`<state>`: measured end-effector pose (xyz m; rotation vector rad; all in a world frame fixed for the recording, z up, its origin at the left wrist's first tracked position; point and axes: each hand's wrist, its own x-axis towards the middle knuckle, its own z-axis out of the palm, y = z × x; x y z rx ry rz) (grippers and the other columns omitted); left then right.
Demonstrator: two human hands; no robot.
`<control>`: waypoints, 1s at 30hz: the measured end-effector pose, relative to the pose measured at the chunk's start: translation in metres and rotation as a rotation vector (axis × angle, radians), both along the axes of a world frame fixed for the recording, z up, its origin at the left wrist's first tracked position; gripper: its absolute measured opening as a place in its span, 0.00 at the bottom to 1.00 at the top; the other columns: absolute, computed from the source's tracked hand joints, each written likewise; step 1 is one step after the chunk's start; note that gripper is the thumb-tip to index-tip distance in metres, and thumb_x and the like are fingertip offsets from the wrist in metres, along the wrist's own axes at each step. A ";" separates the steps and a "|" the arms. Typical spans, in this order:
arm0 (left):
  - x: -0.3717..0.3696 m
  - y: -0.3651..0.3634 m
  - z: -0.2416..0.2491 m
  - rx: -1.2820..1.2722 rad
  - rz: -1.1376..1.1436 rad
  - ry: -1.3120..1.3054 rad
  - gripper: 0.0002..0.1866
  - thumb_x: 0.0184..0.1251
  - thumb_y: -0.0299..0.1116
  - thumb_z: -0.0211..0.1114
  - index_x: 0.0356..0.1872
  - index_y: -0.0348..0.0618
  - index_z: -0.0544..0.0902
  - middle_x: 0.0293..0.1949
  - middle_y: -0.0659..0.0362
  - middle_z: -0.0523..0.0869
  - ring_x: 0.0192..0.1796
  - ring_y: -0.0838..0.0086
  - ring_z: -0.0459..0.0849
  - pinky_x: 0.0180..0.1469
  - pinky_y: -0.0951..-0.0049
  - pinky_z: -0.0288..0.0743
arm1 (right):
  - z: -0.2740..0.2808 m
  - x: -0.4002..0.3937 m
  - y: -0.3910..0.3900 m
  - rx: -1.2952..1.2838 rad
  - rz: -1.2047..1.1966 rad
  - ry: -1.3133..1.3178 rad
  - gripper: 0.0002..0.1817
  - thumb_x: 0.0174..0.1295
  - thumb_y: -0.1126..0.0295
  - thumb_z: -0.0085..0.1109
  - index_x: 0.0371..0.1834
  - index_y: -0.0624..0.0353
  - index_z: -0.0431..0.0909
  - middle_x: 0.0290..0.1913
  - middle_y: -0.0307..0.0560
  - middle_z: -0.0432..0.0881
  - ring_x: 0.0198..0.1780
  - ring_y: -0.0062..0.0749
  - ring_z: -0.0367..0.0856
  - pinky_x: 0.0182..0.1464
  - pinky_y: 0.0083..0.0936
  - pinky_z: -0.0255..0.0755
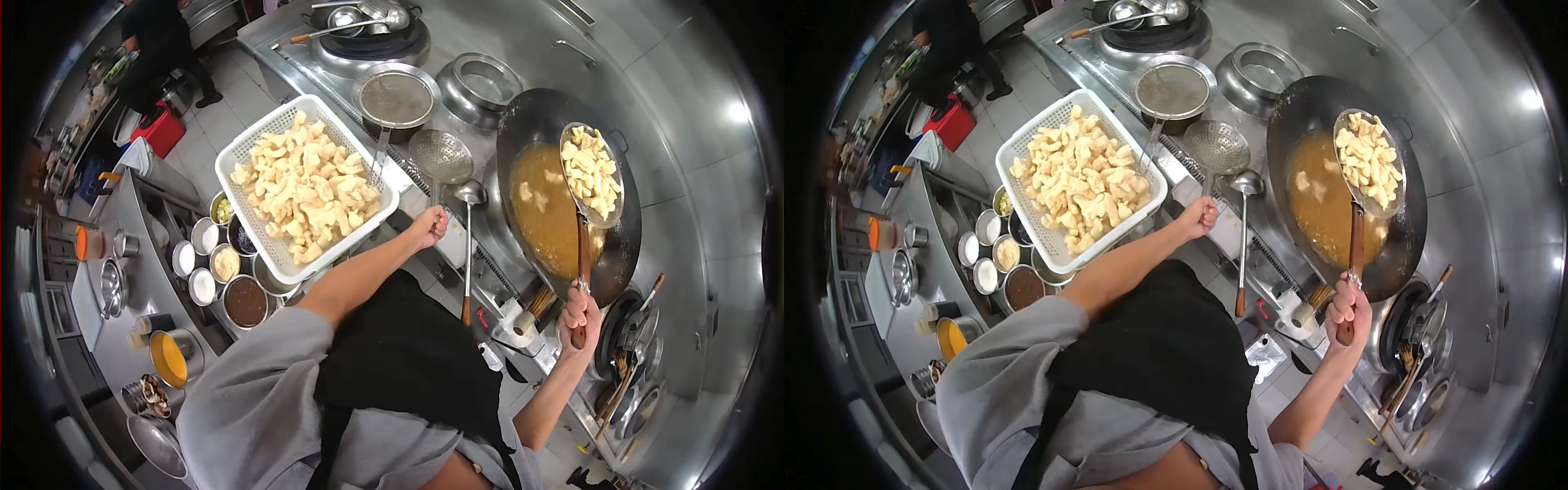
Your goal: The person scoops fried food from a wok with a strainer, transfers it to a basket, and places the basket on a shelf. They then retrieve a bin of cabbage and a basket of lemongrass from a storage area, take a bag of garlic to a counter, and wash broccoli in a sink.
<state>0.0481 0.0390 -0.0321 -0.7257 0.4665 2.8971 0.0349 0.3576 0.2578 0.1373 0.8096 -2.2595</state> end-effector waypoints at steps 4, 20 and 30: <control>-0.010 -0.013 -0.005 -0.341 -0.219 -0.264 0.10 0.59 0.39 0.58 0.31 0.42 0.74 0.18 0.62 0.73 0.18 0.76 0.72 0.15 0.80 0.61 | 0.001 0.003 -0.007 0.003 0.008 0.024 0.12 0.69 0.75 0.37 0.48 0.73 0.65 0.23 0.38 0.64 0.14 0.17 0.63 0.16 0.18 0.63; -0.001 -0.197 0.152 -2.084 -0.212 -0.545 0.21 0.47 0.30 0.62 0.44 0.41 0.66 0.37 0.42 0.83 0.42 0.55 0.83 0.46 0.57 0.74 | 0.006 -0.031 -0.101 0.123 0.204 0.085 0.10 0.66 0.74 0.42 0.47 0.67 0.67 0.22 0.34 0.64 0.12 0.12 0.60 0.12 0.15 0.58; 0.052 -0.255 0.267 -2.374 0.065 -0.494 0.15 0.47 0.21 0.56 0.37 0.46 0.68 0.35 0.50 0.81 0.43 0.51 0.80 0.42 0.54 0.71 | -0.049 -0.060 -0.219 0.011 0.507 -0.034 0.07 0.65 0.73 0.45 0.43 0.64 0.68 0.21 0.34 0.66 0.15 0.16 0.64 0.19 0.20 0.67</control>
